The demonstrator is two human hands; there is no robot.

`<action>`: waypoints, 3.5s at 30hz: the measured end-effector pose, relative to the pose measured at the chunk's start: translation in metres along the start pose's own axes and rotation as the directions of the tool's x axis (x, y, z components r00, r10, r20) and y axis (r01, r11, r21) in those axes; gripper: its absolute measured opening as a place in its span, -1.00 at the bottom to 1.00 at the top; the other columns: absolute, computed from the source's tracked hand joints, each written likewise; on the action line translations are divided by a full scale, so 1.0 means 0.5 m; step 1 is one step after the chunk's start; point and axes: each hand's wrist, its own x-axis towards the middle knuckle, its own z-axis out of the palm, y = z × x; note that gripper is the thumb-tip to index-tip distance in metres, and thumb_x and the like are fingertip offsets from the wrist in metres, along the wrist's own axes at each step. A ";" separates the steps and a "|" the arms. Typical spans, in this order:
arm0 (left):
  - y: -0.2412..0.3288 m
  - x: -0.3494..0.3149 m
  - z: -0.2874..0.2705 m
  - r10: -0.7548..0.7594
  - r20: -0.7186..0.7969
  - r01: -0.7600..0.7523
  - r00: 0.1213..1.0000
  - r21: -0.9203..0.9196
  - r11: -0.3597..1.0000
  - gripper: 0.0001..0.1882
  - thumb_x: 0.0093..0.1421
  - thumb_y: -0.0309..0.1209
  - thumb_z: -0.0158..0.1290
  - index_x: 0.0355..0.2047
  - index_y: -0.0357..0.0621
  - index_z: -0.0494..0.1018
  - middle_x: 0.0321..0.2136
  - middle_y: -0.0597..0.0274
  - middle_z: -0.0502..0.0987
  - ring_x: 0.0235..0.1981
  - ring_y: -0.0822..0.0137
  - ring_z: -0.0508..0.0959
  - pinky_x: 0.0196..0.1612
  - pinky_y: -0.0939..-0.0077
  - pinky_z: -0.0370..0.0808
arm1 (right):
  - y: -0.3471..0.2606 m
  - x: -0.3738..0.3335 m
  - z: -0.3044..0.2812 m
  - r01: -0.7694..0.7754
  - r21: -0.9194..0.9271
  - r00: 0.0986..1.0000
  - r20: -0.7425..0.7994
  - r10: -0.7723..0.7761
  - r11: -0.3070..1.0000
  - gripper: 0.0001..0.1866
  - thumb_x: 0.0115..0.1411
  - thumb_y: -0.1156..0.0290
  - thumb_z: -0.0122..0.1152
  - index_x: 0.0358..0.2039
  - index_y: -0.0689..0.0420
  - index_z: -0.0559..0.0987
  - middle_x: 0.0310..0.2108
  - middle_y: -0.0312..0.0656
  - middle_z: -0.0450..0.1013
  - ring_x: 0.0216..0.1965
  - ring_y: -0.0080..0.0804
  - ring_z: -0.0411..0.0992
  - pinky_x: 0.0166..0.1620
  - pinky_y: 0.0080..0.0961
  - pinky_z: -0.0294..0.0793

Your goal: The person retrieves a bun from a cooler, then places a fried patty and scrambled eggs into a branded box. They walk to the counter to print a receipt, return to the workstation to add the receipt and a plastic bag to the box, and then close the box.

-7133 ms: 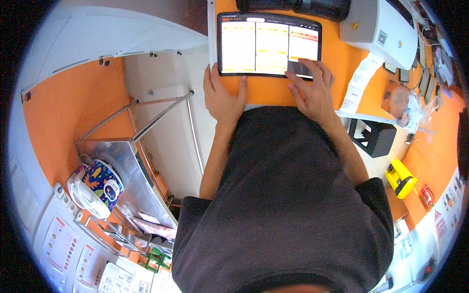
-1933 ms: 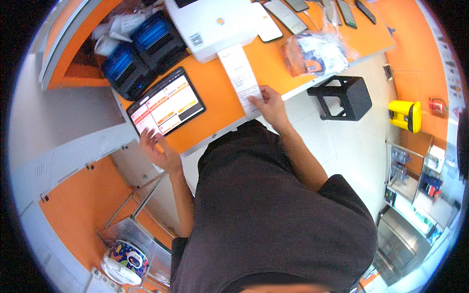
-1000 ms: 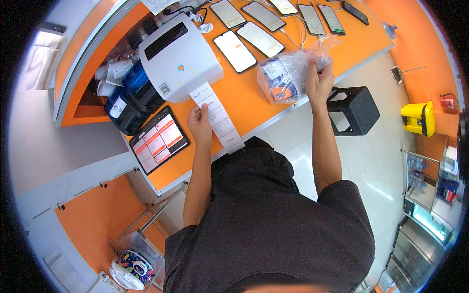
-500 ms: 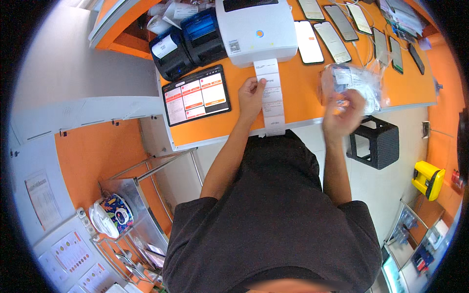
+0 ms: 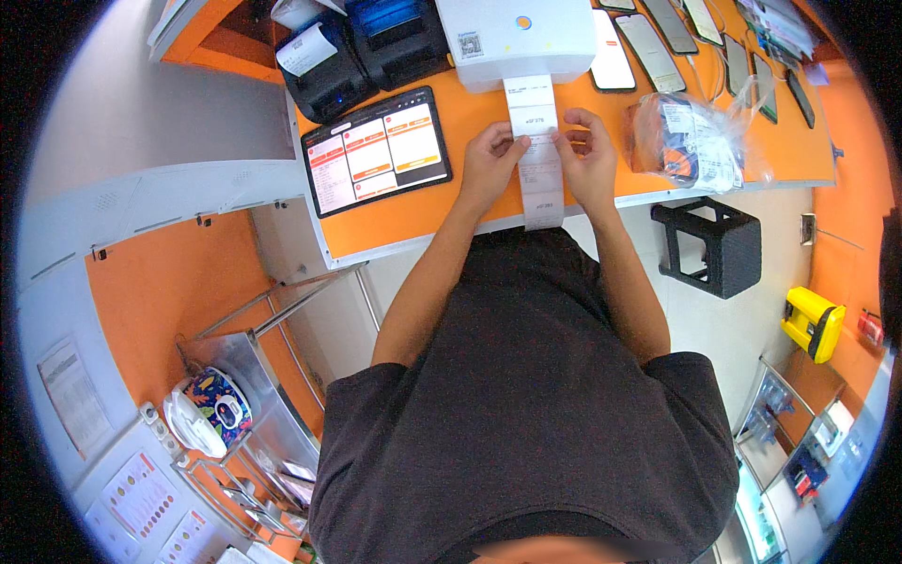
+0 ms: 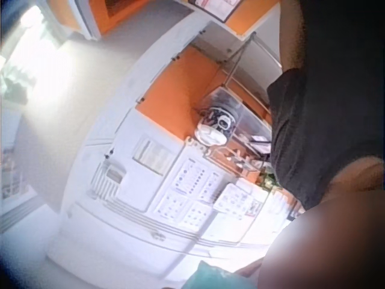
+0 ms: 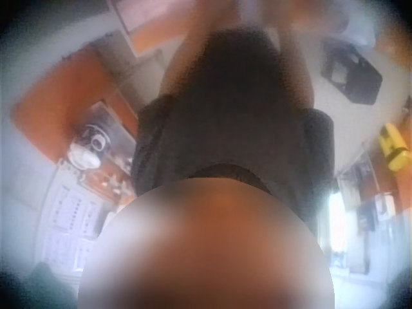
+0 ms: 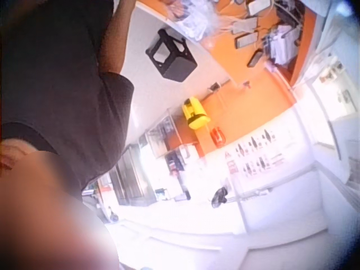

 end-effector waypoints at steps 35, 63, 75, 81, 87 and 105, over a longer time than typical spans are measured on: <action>0.117 -0.157 -0.218 0.078 0.174 -0.148 0.982 0.437 0.887 -0.74 0.27 -0.40 0.13 -0.08 -0.26 0.52 -0.18 -0.03 0.62 -0.18 0.11 0.65 -0.07 0.23 0.56 | -0.245 0.205 0.489 0.523 -0.137 0.835 0.282 -0.473 0.841 -0.37 0.11 0.35 0.44 0.16 0.18 0.39 0.00 -0.05 0.53 -0.07 -0.26 0.53 -0.13 -0.40 0.56; 0.172 0.069 -0.376 0.437 0.243 -0.316 0.866 0.943 0.101 -0.33 0.15 -0.20 0.19 0.28 -0.02 0.37 0.41 -0.35 -0.01 0.47 -0.22 -0.11 0.38 -0.36 -0.14 | -0.395 0.272 0.544 0.273 0.198 0.899 0.297 -0.323 0.941 -0.51 0.06 0.71 0.36 0.03 0.27 0.46 -0.16 -0.07 0.57 -0.12 -0.37 0.58 -0.09 -0.49 0.60; 0.165 0.070 -0.368 0.439 0.206 -0.279 0.874 0.954 0.109 -0.25 0.16 -0.13 0.20 0.36 0.15 0.26 0.43 -0.27 -0.03 0.45 -0.15 -0.01 0.36 -0.33 -0.02 | -0.324 0.054 0.608 0.626 -0.571 0.779 0.485 -0.397 0.531 -0.38 0.00 0.41 0.49 0.13 -0.12 0.55 -0.07 -0.04 0.60 -0.08 -0.22 0.61 -0.03 -0.37 0.57; 0.152 0.069 -0.380 0.470 0.236 -0.263 0.850 0.965 -0.009 -0.30 0.16 -0.09 0.18 0.32 0.17 0.33 0.45 -0.27 -0.10 0.48 -0.16 -0.09 0.37 -0.38 -0.05 | -0.351 0.001 0.637 0.278 0.268 0.538 0.752 -0.380 0.923 -0.34 0.03 0.43 0.49 0.18 -0.11 0.51 -0.03 -0.06 0.58 -0.18 -0.30 0.59 -0.09 -0.36 0.58; 0.149 0.076 -0.390 0.497 0.257 -0.338 0.829 0.938 0.079 -0.44 0.10 -0.16 0.21 0.11 -0.04 0.51 0.40 -0.21 0.09 0.46 -0.11 0.01 0.29 -0.48 0.00 | -0.317 0.355 0.692 -0.128 0.353 0.979 0.193 0.061 0.927 -0.63 0.02 0.61 0.41 -0.13 0.31 0.54 -0.57 -0.23 0.49 -0.65 -0.58 0.38 -0.62 -0.61 0.28; 0.195 0.067 -0.393 0.449 0.210 -0.343 0.868 0.908 0.239 -0.62 0.26 -0.18 0.12 0.01 -0.07 0.57 0.40 -0.11 0.14 0.44 -0.07 0.07 0.33 -0.32 0.07 | -0.251 0.034 0.237 0.338 -0.327 0.916 -0.100 -0.388 0.883 -0.85 0.22 0.52 0.28 -0.19 0.22 0.60 -0.33 -0.08 0.56 -0.40 -0.29 0.57 -0.34 -0.47 0.55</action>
